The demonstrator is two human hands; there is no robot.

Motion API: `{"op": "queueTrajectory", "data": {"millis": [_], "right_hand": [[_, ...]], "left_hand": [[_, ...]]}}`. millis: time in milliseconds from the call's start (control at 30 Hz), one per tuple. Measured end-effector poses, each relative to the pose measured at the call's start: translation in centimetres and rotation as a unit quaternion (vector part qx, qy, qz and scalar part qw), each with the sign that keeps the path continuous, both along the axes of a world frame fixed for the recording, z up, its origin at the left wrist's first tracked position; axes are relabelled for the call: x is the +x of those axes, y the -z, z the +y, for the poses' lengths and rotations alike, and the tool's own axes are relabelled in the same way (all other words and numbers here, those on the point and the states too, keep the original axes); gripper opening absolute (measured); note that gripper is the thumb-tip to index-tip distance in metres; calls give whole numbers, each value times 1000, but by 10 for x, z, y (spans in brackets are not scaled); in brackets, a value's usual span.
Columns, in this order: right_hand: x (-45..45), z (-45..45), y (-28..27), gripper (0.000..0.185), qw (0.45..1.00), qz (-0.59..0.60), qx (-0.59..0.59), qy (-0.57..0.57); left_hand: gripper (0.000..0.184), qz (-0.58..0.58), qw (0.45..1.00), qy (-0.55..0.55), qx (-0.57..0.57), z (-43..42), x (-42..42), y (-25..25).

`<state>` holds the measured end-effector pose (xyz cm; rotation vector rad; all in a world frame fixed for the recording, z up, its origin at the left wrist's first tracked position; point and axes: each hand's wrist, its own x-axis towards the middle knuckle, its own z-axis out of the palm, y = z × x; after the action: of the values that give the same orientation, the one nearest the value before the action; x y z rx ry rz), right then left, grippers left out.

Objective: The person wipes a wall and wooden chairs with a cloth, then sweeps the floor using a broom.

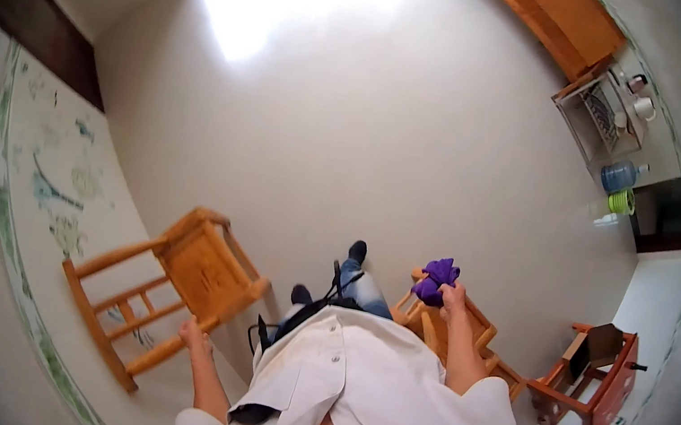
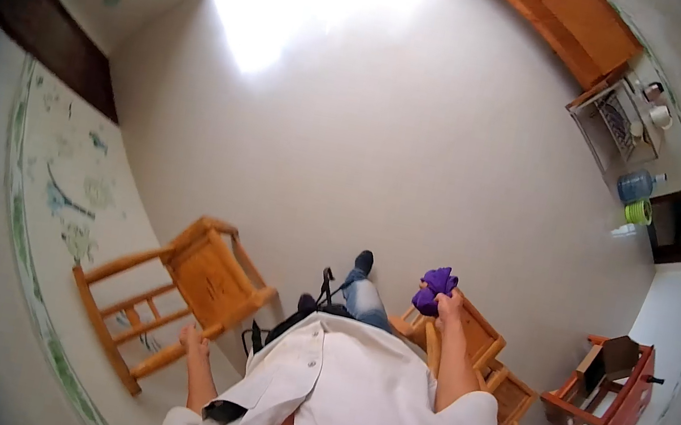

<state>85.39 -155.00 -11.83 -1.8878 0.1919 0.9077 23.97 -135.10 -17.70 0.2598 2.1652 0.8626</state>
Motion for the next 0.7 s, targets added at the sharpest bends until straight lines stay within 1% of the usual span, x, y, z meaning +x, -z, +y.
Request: {"op": "queueTrajectory", "data": {"millis": [67,133,200,233,267,333,400,433,467,533,567,600,667,700], "right_hand": [[14,14,1,35,999,19,30,41],[35,39,-14,34,996,25,78,36],[54,73,-37,34,989,43,135,42],[65,95,-47,35,979,35,197,29],[76,118,-59,35,965,26,259,16],[98,166,-98,37,951,57,303,-10],[119,208,-118,41,928,81,354,-83],[125,227,-140,42,911,120,384,-93],[134,246,-163,42,891,160,412,-108],[152,281,-185,44,859,213,452,-113],[160,299,-199,45,841,241,468,-127],[166,314,-207,46,822,271,481,-140],[178,338,-205,47,801,309,480,-181],[188,352,-205,47,798,320,471,-199]], "left_hand": [[29,19,988,142,55,42,70,-41],[24,-87,947,273,143,87,139,-90],[27,-156,873,397,238,122,219,-155],[31,-151,845,445,256,137,264,-180],[35,-145,814,492,273,148,309,-202],[46,-156,731,577,331,164,396,-229],[53,-164,701,635,280,169,473,-271],[60,-171,697,641,272,174,501,-275],[63,-224,735,597,231,179,528,-276],[69,-324,793,495,147,194,575,-275],[74,-376,799,457,107,207,590,-266],[70,-426,814,388,74,216,608,-267],[66,-607,715,332,102,233,629,-261],[55,-654,689,289,118,241,643,-262]]}}
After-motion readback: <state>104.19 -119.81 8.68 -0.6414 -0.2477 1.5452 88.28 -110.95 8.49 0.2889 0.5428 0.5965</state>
